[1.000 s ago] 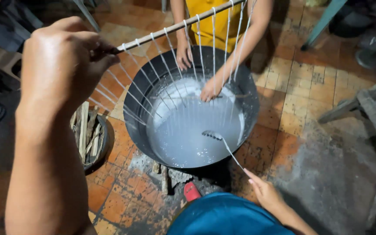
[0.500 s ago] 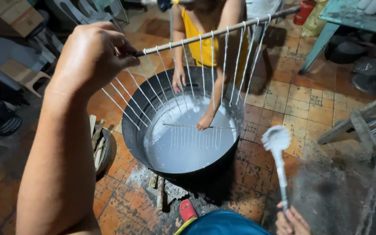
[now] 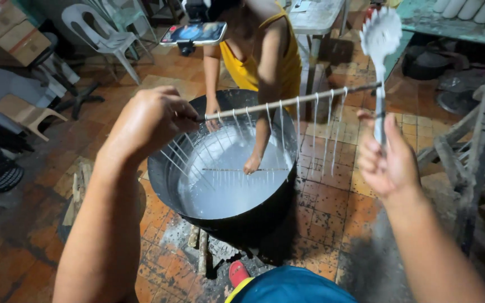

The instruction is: Dipping a rack of candle wicks into a large pot of melted wax to create layers of wax on the wicks.

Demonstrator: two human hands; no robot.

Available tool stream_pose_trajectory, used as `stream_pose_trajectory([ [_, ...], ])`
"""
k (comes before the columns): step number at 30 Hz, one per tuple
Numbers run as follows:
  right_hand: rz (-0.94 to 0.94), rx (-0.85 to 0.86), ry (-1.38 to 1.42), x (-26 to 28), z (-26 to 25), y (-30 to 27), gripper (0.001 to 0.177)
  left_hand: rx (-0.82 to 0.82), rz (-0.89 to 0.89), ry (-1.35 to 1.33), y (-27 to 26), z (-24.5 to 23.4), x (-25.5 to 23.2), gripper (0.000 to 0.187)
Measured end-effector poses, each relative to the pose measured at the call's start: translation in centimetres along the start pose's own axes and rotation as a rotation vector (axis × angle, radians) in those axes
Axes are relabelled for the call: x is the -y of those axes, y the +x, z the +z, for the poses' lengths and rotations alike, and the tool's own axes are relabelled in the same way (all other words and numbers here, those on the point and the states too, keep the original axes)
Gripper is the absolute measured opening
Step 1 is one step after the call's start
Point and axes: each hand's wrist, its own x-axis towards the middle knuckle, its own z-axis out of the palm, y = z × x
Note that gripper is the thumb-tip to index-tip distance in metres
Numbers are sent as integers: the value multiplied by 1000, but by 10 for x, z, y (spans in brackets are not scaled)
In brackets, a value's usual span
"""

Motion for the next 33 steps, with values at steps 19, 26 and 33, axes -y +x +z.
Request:
stream_pose_trajectory([
  [19, -146, -364, -101, -5, 37, 52, 13, 148, -251, 200, -16, 5, -8, 18],
  [26, -145, -373, -110, -14, 55, 68, 14, -28, -62, 61, 5, -9, -33, 31],
  [33, -148, -395, -102, -27, 70, 77, 14, 30, 3, 124, 25, 15, -5, 16],
])
